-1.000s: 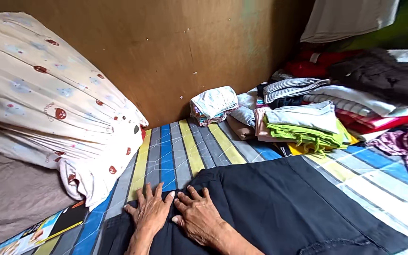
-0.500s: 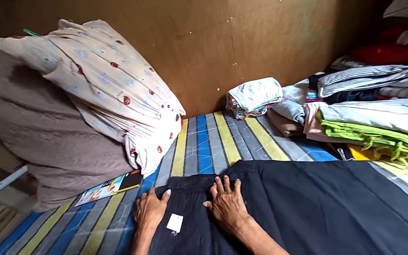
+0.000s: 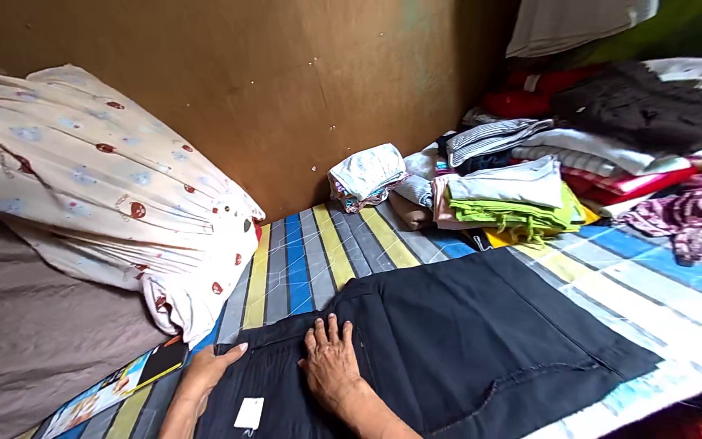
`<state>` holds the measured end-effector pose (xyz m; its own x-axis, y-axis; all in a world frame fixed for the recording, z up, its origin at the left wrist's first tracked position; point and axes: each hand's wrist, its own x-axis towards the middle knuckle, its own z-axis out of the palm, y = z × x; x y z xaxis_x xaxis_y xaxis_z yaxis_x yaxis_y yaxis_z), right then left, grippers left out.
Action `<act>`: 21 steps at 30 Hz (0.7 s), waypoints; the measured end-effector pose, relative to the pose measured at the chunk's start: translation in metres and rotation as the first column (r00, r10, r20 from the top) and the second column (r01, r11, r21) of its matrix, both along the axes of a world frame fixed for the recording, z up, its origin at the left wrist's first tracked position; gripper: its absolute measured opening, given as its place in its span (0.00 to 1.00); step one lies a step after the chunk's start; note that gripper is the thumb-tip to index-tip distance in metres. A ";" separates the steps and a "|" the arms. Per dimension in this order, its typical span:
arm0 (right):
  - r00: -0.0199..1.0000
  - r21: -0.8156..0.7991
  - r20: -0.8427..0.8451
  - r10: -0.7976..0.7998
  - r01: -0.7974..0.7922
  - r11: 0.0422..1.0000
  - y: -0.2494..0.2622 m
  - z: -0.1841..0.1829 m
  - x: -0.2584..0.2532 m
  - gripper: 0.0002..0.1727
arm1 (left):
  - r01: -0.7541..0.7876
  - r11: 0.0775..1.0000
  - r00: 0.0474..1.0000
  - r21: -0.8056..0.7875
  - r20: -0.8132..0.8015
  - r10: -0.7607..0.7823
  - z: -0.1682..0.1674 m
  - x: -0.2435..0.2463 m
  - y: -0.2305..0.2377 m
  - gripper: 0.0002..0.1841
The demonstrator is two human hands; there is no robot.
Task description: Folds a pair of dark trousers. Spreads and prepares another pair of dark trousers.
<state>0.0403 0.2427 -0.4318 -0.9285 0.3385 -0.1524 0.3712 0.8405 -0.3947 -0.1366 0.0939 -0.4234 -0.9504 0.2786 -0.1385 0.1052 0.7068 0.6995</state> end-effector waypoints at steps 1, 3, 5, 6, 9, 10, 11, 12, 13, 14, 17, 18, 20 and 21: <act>0.999 -0.008 -0.030 -0.012 0.011 1.000 -0.001 -0.004 0.001 0.35 | -0.002 0.999 0.999 0.047 0.035 0.000 0.003 0.002 -0.001 0.30; 0.997 -0.031 -0.071 -0.026 0.024 0.999 0.000 -0.009 0.004 0.35 | -0.009 0.995 0.994 0.100 0.108 -0.002 0.007 0.004 -0.002 0.32; 0.996 -0.044 -0.089 -0.026 0.022 0.999 0.000 -0.012 0.008 0.35 | -0.043 0.996 0.990 0.080 0.139 0.031 0.008 0.006 0.000 0.29; 0.996 -0.045 -0.088 -0.021 0.017 0.999 0.000 -0.012 0.010 0.35 | -0.060 0.996 0.988 0.063 0.147 0.050 0.009 0.007 0.000 0.30; 0.997 -0.058 -0.076 0.000 -0.004 0.998 0.001 -0.010 0.016 0.35 | -0.102 0.985 0.986 0.141 0.143 0.082 0.020 0.015 -0.001 0.30; 0.996 -0.065 -0.085 0.002 -0.008 0.998 0.001 -0.010 0.017 0.35 | -0.094 0.976 0.987 0.194 0.146 0.066 0.028 0.018 -0.002 0.29; 0.996 -0.076 -0.091 0.004 -0.010 0.997 0.001 -0.010 0.019 0.35 | -0.077 0.969 0.989 0.234 0.140 0.045 0.039 0.022 -0.001 0.28; 0.996 -0.091 -0.094 0.006 -0.014 0.996 0.001 -0.009 0.020 0.34 | -0.050 0.966 0.991 0.255 0.129 0.017 0.053 0.029 0.001 0.25; 0.996 -0.112 -0.090 0.011 -0.021 0.993 -0.001 -0.007 0.023 0.34 | -0.012 0.964 0.993 0.264 0.116 -0.019 0.068 0.038 0.005 0.21; 0.996 -0.137 -0.086 0.018 -0.030 0.990 -0.002 -0.005 0.026 0.33 | 0.037 0.963 0.993 0.266 0.094 -0.064 0.084 0.052 0.012 0.16; 0.993 -0.195 -0.108 0.038 -0.059 0.979 -0.008 -0.002 0.042 0.32 | 0.187 0.954 0.978 0.233 0.044 -0.202 0.118 0.095 0.043 0.03; 0.991 -0.210 -0.123 0.043 -0.069 0.975 -0.009 -0.002 0.048 0.32 | 0.228 0.954 0.971 0.194 0.025 -0.237 0.126 0.106 0.055 0.02; 0.987 -0.247 -0.146 0.061 -0.096 0.964 -0.010 -0.002 0.059 0.32 | 0.303 0.948 0.953 0.099 -0.016 -0.303 0.133 0.122 0.077 0.02; 0.986 -0.271 -0.154 0.071 -0.111 0.956 -0.009 -0.001 0.064 0.32 | 0.339 0.939 0.941 0.056 -0.026 -0.338 0.134 0.128 0.087 0.03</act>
<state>0.1041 0.2337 -0.4332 -0.9723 0.2144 -0.0935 0.2218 0.7182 -0.6596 -0.0085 0.1810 -0.2899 -0.8006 0.5911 -0.0982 0.3422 0.5856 0.7348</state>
